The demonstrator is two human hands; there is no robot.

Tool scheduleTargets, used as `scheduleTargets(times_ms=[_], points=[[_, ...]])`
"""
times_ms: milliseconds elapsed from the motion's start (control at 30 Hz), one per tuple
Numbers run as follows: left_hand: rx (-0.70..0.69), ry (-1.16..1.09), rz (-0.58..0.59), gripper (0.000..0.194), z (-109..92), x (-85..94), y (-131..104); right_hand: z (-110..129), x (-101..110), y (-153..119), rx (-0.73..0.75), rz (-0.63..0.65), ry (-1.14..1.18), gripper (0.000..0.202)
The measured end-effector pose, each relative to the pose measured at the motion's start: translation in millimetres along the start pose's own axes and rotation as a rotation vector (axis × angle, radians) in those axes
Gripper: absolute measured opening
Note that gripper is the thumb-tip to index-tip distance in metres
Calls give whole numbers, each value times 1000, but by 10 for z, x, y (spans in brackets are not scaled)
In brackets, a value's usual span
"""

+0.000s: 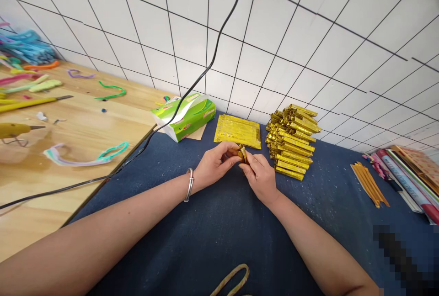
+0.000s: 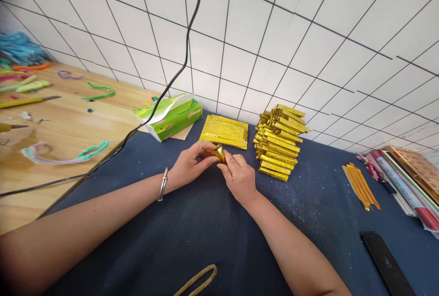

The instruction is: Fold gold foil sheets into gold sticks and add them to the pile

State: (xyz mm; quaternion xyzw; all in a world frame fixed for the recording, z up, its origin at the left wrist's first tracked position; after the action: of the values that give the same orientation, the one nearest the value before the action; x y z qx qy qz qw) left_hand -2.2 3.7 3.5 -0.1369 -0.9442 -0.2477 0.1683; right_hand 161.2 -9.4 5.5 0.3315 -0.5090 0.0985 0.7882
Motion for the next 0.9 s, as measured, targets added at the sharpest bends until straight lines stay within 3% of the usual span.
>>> scheduleTargets(times_ms=[400,600,900], points=[[9,12,-30,18,48,17,3,11,-15,1,41,19,13,41],[-91,98,-65,15,-22,72,38,28,12,21,44,21,86,38],[-168,45,61,30,-60,43,63,11,-4,19,66,36,76,37]])
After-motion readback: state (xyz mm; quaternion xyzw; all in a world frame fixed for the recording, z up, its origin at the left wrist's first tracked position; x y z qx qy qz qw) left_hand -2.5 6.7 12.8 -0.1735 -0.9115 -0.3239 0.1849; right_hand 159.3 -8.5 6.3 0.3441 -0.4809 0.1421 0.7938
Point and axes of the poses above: each hand's wrist, its own y-axis towards the middle knuckle, its own x-axis out of the back of the hand, z = x × y, the point moved 4 cm from there along y, towards the middle knuckle, and after that the axes turned 10 degrees about z, right-handed, at the moved point
